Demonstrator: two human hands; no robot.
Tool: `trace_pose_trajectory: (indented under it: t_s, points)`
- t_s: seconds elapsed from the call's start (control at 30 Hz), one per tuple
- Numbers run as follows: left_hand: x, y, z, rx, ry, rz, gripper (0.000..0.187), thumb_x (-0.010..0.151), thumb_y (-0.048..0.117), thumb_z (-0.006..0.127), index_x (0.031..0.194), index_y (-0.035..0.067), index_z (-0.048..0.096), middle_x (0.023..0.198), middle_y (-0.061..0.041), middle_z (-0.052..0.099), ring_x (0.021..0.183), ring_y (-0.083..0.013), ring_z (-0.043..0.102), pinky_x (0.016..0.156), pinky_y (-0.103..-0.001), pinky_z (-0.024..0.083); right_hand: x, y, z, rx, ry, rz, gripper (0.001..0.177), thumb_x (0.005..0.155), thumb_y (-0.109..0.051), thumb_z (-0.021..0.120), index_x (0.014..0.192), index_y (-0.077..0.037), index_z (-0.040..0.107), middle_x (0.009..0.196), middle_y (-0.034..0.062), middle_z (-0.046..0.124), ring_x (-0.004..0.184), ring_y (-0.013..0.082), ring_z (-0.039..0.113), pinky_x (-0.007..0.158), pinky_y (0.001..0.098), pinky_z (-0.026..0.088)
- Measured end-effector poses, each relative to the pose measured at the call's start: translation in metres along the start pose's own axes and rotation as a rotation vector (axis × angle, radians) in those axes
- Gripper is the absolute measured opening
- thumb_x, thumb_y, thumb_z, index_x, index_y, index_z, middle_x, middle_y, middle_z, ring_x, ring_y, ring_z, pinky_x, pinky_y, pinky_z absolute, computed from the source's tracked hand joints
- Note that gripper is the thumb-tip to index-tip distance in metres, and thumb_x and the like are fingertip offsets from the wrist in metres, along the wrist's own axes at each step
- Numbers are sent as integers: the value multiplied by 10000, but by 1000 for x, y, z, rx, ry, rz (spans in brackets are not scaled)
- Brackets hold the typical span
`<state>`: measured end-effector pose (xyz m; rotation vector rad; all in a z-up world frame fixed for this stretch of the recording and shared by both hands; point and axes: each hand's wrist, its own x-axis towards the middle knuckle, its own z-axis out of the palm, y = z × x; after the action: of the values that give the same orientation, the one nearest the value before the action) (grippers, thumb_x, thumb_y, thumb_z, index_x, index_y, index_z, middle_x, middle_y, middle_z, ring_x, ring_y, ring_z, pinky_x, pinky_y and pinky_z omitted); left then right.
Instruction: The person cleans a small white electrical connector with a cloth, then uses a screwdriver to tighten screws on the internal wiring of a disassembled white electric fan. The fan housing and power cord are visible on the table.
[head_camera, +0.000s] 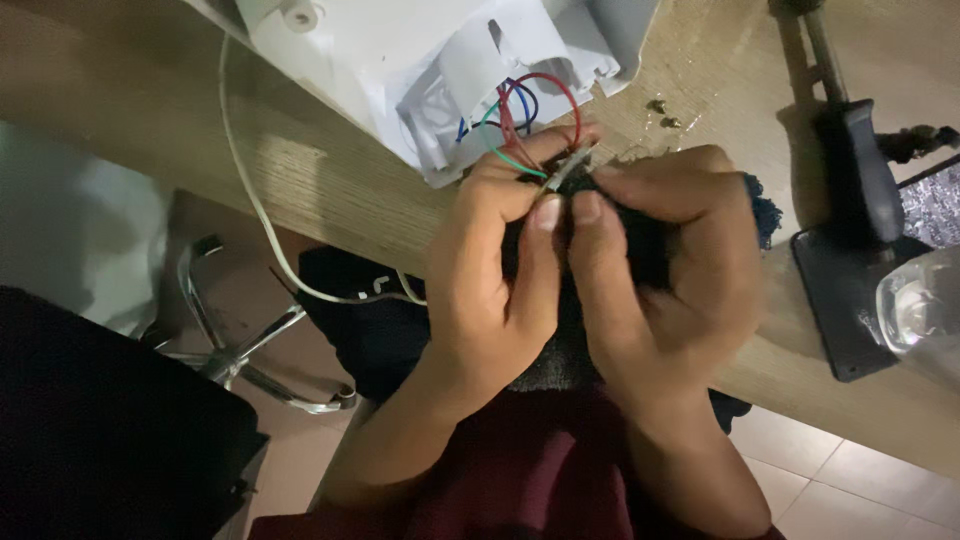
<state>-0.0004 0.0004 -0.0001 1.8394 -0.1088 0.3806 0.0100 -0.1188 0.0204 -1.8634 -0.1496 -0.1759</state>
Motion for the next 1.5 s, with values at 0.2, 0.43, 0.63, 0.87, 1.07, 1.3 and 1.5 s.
trace_pose_trajectory:
  t_s: [0.2, 0.43, 0.63, 0.87, 1.07, 1.3, 1.5]
  points:
    - [-1, -2, 3, 1, 7, -102, 75, 1118, 25, 566, 1149, -33, 530, 1153, -181, 685, 1006, -176, 686, 899, -283, 577, -7, 3, -4, 217, 151, 52, 172, 1150, -4, 654, 1223, 24, 501, 1102, 90, 573, 875, 65, 533, 803, 187, 453]
    - [-2, -1, -4, -67, -13, -188, 72, 1105, 51, 566, 1090, -17, 547, 1000, -114, 672, 799, -86, 597, 726, -232, 523, -13, 4, -7, 129, 78, 47, 213, 1178, -9, 675, 1309, 55, 519, 1173, 78, 559, 981, 90, 556, 906, 190, 461]
    - [-3, 0, -4, -194, 1, -241, 119, 1167, 94, 581, 1097, 11, 532, 848, -14, 570, 689, -18, 482, 634, -174, 436, -3, 0, -18, -105, 103, 6, 189, 1142, -133, 617, 1225, 37, 625, 1095, 78, 617, 911, 102, 556, 810, 186, 430]
    - [3, 5, -6, -360, -62, -362, 93, 1106, 68, 500, 1118, -19, 472, 1173, -181, 647, 960, -112, 622, 855, -253, 539, 0, -12, -53, -423, -157, 202, 342, 976, -104, 614, 1291, 30, 634, 1090, 165, 587, 953, 234, 558, 848, 322, 441]
    - [-3, -1, -3, -503, -89, -282, 96, 1210, 42, 448, 1188, -37, 398, 1396, -305, 622, 1131, -202, 728, 996, -300, 638, 2, -7, -68, -623, -317, 113, 298, 816, -86, 778, 1053, 40, 647, 1106, 212, 634, 1085, 361, 529, 918, 450, 447]
    - [-2, -2, 0, -480, -82, -209, 97, 1202, 52, 437, 1152, -19, 394, 1408, -313, 598, 1139, -249, 734, 950, -315, 651, -26, 6, -77, 114, -124, 62, 282, 931, -145, 693, 1061, -23, 474, 1089, 216, 663, 1092, 307, 668, 1020, 432, 530]
    - [10, -2, -6, -657, -101, -302, 47, 1073, 56, 440, 1055, 40, 399, 1299, -169, 636, 1075, -155, 727, 907, -287, 651, -37, -2, -77, 59, 209, 213, 287, 917, -247, 707, 1051, -71, 525, 896, 107, 615, 768, 160, 630, 702, 260, 508]
